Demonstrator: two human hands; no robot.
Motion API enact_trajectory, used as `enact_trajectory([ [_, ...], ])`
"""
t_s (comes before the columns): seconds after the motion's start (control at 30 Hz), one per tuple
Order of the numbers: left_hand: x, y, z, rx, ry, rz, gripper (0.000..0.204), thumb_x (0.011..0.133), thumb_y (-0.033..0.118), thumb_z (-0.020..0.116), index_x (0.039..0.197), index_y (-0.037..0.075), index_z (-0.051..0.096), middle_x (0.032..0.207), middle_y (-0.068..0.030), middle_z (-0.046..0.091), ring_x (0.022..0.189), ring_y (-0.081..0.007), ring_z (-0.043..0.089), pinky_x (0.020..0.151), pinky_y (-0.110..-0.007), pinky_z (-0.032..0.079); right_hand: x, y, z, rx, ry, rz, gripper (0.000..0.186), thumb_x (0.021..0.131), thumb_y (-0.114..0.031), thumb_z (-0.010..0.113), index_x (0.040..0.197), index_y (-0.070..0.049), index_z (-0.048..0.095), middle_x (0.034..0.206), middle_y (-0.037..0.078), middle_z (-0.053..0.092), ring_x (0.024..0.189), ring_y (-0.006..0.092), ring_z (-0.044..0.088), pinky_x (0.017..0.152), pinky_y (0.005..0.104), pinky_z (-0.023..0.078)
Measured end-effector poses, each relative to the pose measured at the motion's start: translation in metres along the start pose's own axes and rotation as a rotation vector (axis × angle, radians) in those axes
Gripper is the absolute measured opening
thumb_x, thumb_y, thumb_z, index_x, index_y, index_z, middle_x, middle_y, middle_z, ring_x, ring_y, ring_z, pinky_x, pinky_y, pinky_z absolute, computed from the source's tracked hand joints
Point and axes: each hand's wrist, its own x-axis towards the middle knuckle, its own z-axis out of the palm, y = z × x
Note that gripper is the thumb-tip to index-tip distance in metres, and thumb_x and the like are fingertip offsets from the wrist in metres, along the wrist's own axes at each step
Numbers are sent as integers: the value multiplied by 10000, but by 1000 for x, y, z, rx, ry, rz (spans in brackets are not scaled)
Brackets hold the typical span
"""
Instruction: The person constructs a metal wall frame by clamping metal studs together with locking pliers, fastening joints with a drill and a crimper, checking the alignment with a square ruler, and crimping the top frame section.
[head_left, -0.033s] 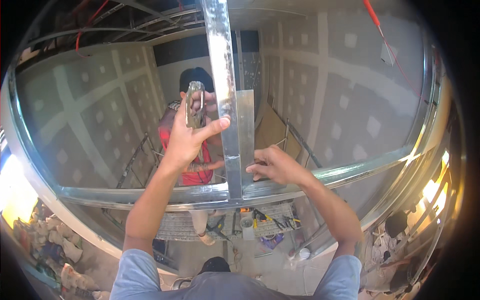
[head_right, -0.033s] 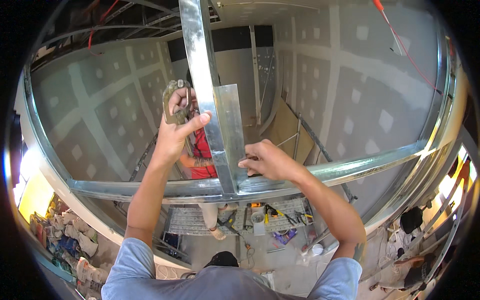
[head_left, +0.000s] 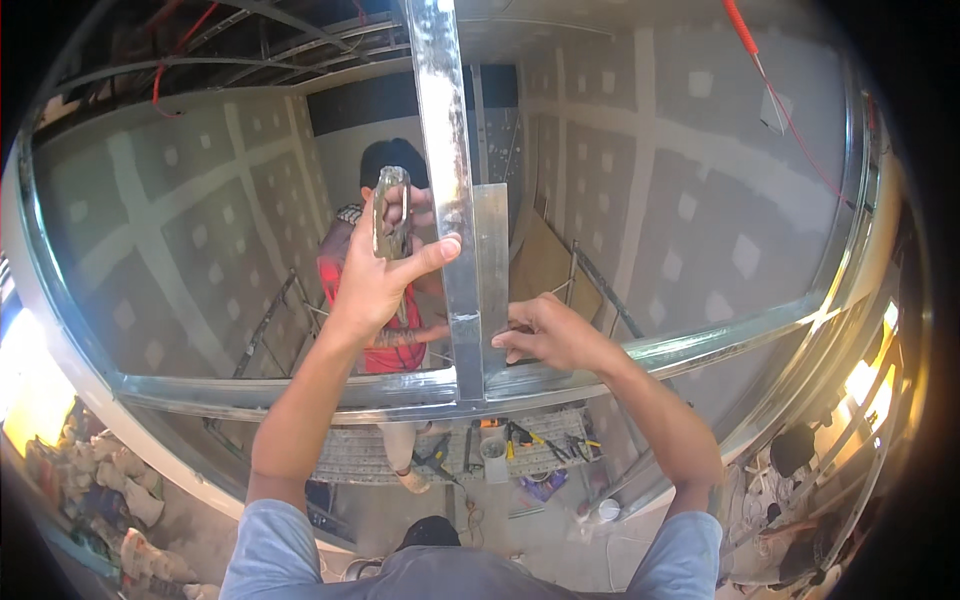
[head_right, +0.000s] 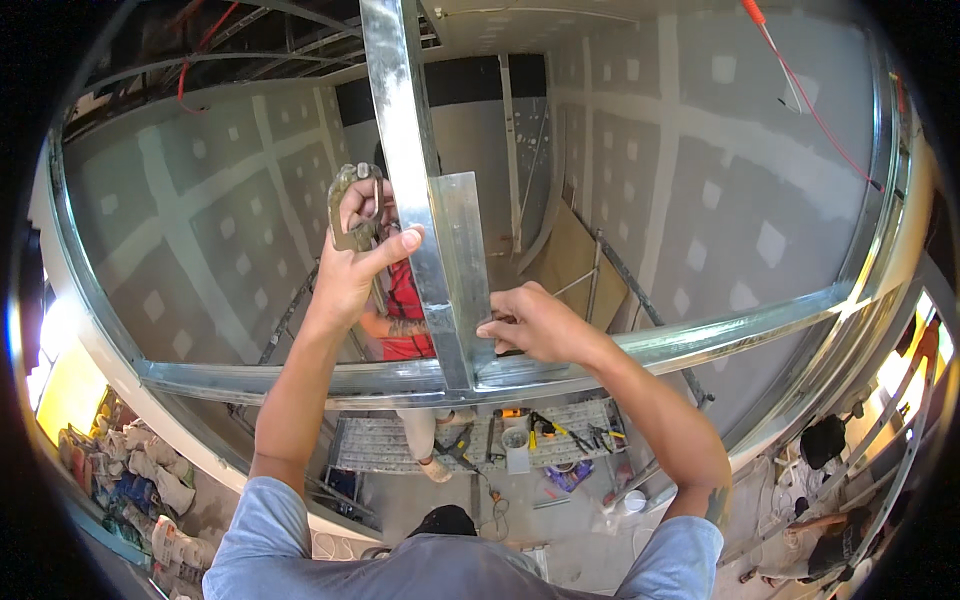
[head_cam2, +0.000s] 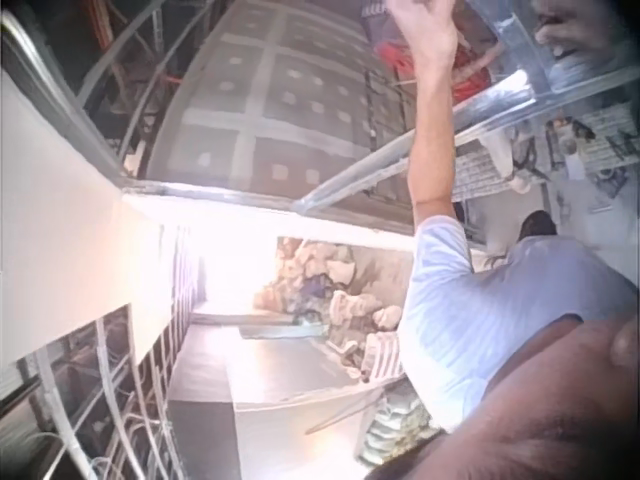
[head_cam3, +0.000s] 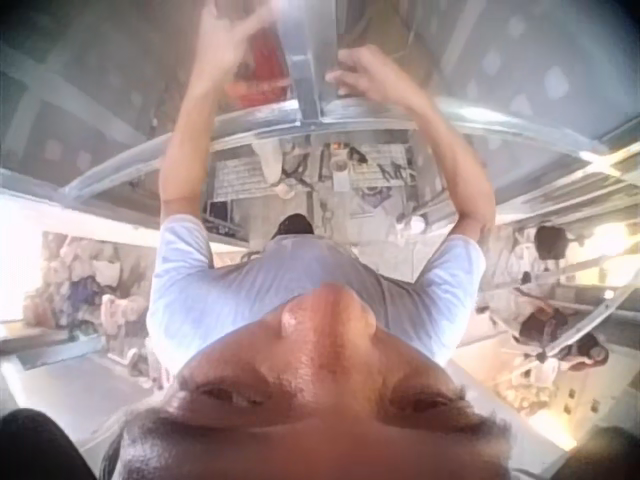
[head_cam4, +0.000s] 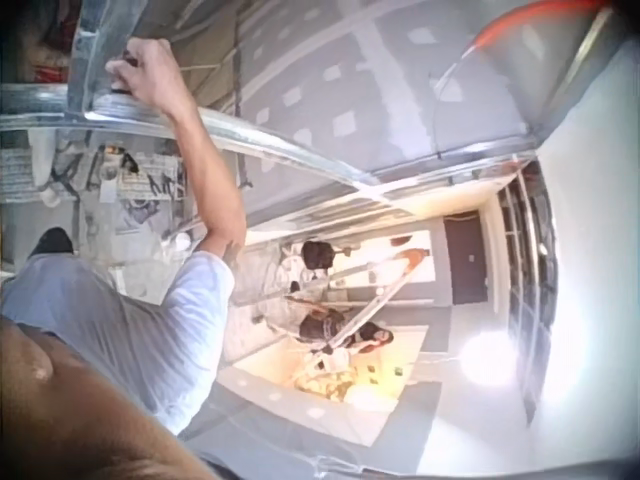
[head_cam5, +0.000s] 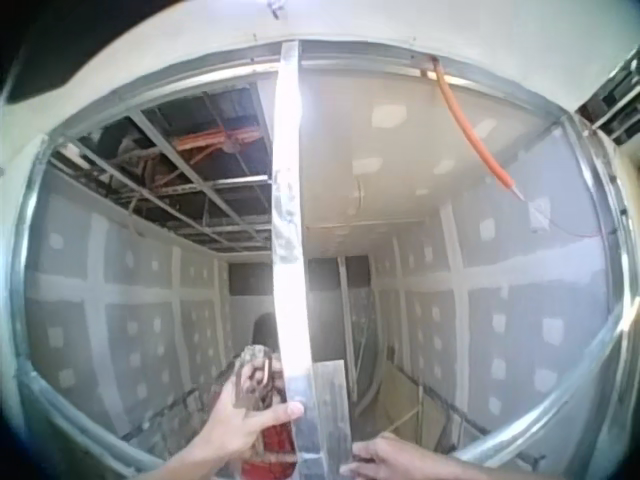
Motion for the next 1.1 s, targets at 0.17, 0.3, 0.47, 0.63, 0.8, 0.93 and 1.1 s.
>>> enact_trajectory([
  [0.17,-8,8,1,57,14,-7,606,824,161,865,1298,39,507,1181,-80,597,1102,-165,591,957,-319,489,-6,-4,5,5,27,-14,261,963,-173,714,871,57,630,705,91,672,690,169,742,571,313,508],
  [0.3,-8,1,-4,26,20,18,614,820,166,872,1291,34,502,1150,-84,604,1023,-137,601,882,-284,503,-6,-8,11,28,33,6,275,967,-196,712,873,50,633,712,89,681,724,164,748,586,302,502],
  [0.47,-7,0,-5,59,-4,18,625,815,160,875,1292,33,493,1122,-69,591,1018,-143,596,893,-290,507,-6,0,12,37,32,-2,261,957,-191,723,893,49,646,726,104,695,732,167,750,607,307,511],
  [0.63,-6,-1,1,20,21,15,597,831,140,856,1293,32,494,1152,-84,592,1078,-173,611,959,-324,511,-2,6,9,29,45,-1,256,946,-171,733,858,53,645,711,103,683,675,143,722,601,317,515],
  [0.8,-2,-3,-3,57,9,37,582,828,131,858,1273,9,502,1190,-103,602,1099,-190,640,949,-329,521,0,9,3,-4,33,3,254,931,-161,743,844,61,656,710,121,693,676,156,712,615,325,523],
  [0.93,-7,4,1,-5,11,-48,574,832,122,853,1265,-2,498,1191,-116,604,1078,-188,650,947,-328,526,2,5,6,-10,32,-39,262,924,-132,736,842,96,636,690,158,669,678,170,707,619,336,533],
  [1.1,-3,-1,0,-11,2,-1,593,825,106,854,1274,-12,485,1197,-128,603,1093,-196,652,973,-344,527,7,12,6,-19,29,-40,255,924,-133,736,851,96,649,701,162,679,672,181,710,610,345,529],
])
